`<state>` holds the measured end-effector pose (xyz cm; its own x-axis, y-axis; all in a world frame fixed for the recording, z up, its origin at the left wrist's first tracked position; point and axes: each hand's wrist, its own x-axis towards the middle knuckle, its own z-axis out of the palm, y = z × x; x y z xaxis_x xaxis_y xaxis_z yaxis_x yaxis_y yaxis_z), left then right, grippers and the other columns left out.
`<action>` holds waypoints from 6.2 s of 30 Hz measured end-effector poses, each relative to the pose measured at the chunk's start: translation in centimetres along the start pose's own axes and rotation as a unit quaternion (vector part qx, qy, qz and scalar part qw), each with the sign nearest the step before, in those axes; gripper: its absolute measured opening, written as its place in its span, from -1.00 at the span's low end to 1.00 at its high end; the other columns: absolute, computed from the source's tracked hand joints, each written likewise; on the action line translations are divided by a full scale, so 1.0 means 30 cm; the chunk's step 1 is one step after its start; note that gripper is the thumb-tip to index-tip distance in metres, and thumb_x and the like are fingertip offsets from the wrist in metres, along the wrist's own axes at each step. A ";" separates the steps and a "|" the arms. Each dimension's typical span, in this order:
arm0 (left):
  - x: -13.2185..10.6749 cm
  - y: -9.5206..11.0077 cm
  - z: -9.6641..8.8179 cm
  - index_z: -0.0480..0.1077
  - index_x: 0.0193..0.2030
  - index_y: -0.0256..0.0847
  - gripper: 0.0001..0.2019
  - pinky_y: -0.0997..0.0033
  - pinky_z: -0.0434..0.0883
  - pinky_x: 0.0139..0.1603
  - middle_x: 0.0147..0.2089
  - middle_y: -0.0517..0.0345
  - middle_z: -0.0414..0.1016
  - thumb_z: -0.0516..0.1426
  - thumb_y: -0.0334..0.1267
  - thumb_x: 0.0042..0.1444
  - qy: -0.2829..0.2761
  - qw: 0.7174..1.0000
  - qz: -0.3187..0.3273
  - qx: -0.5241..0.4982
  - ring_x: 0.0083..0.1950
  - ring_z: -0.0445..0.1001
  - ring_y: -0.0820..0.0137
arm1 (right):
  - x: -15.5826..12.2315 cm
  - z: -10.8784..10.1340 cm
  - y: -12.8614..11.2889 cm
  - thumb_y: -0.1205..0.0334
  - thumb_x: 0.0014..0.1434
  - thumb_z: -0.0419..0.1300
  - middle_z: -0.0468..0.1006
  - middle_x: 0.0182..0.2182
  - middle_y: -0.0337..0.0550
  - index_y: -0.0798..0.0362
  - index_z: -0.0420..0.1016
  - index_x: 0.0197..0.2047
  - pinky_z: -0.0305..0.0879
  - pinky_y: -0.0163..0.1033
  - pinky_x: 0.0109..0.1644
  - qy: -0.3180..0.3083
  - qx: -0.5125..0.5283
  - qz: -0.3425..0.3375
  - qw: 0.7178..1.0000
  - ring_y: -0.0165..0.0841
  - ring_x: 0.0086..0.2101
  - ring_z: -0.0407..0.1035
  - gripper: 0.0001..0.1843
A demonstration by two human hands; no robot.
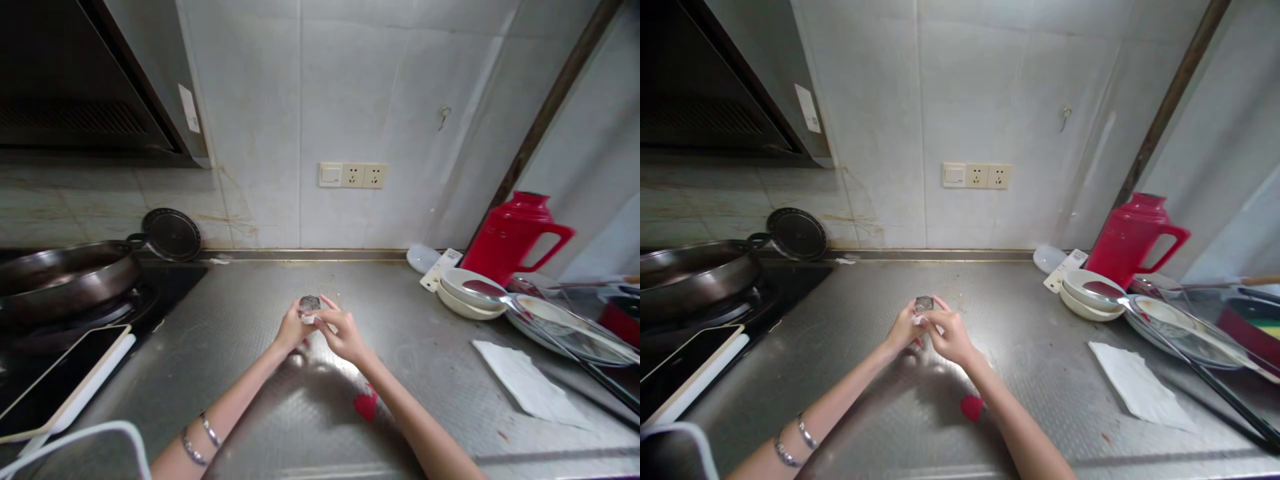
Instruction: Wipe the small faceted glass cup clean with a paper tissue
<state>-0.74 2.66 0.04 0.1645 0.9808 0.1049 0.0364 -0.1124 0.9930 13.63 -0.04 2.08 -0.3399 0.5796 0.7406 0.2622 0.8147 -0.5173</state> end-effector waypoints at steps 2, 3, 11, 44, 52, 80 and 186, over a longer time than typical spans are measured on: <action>-0.002 0.008 0.001 0.29 -0.08 -0.25 -0.44 0.65 0.26 -0.70 -0.34 0.19 0.44 0.32 -0.25 -0.28 -0.006 1.000 -0.005 0.005 -0.48 0.38 0.49 | 0.008 -0.010 0.008 0.16 0.23 0.07 0.62 -0.43 -0.22 0.03 0.59 -0.31 0.36 -0.05 0.01 0.046 0.070 0.101 0.991 -0.23 -0.28 0.51 -0.72; -0.006 0.013 0.003 0.29 -0.08 -0.25 -0.45 0.66 0.26 -0.71 -0.35 0.19 0.42 0.33 -0.24 -0.27 -0.007 1.000 -0.008 0.007 -0.48 0.37 0.49 | 0.012 -0.016 0.016 0.11 0.22 0.08 0.62 -0.44 -0.20 0.05 0.60 -0.33 0.40 -0.12 -0.11 0.085 0.094 0.145 0.981 -0.23 -0.30 0.50 -0.70; -0.043 0.042 0.026 0.25 -0.08 -0.28 -0.46 0.60 0.35 -0.71 -0.39 0.26 0.29 0.31 -0.21 -0.22 -0.055 0.998 -0.032 -0.028 -0.49 0.31 0.52 | 0.011 -0.007 0.081 0.05 0.22 0.09 0.62 -0.20 -0.10 0.01 0.59 -0.17 0.36 -0.13 -0.05 0.169 0.085 0.209 0.960 -0.21 -0.16 0.48 -0.68; -0.041 0.028 0.018 0.16 0.06 -0.22 -0.27 0.58 0.37 -0.67 -0.31 0.22 0.35 0.37 -0.18 -0.27 -0.099 0.994 0.031 -0.044 -0.48 0.34 0.53 | 0.025 -0.021 0.074 -0.12 0.08 0.16 0.51 -0.39 -0.18 0.09 0.49 -0.36 0.36 -0.27 -0.23 0.117 0.230 0.315 0.914 -0.34 -0.32 0.39 -0.60; -0.029 0.006 0.017 0.14 0.04 -0.23 -0.33 0.57 0.38 -0.69 -0.15 0.05 0.40 0.33 -0.13 -0.19 -0.077 0.995 0.036 -0.045 -0.39 0.44 0.42 | 0.019 -0.017 0.024 0.22 -0.07 0.34 0.52 -0.06 -0.10 0.00 0.38 0.04 0.36 -0.15 -0.03 0.015 0.330 0.296 0.896 -0.23 -0.08 0.42 -0.44; -0.051 0.018 0.000 0.12 0.14 -0.11 -0.18 0.14 0.29 0.11 0.02 0.01 0.42 0.39 -0.22 -0.30 -0.015 0.979 0.162 0.123 0.02 0.41 0.19 | 0.013 -0.018 0.098 -0.15 0.08 0.15 0.54 -0.35 -0.11 0.09 0.47 -0.25 0.31 -0.35 -0.56 0.042 0.257 0.436 0.861 -0.34 -0.47 0.46 -0.56; -0.025 -0.032 0.028 0.31 -0.04 -0.27 -0.40 0.46 0.40 -0.27 -0.27 0.14 0.52 0.37 -0.21 -0.27 0.005 0.991 0.083 0.101 -0.29 0.48 0.38 | -0.012 0.017 0.086 0.10 0.25 0.02 0.63 -0.32 -0.14 0.03 0.56 -0.15 0.40 -0.23 -0.22 0.130 0.028 0.173 0.976 -0.29 -0.32 0.48 -0.67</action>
<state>-0.05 1.89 -1.02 0.1754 0.9477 0.2668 0.2062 -0.3004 0.9313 13.98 1.87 0.27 0.0019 0.8018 0.5975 0.2686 0.5752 -0.7727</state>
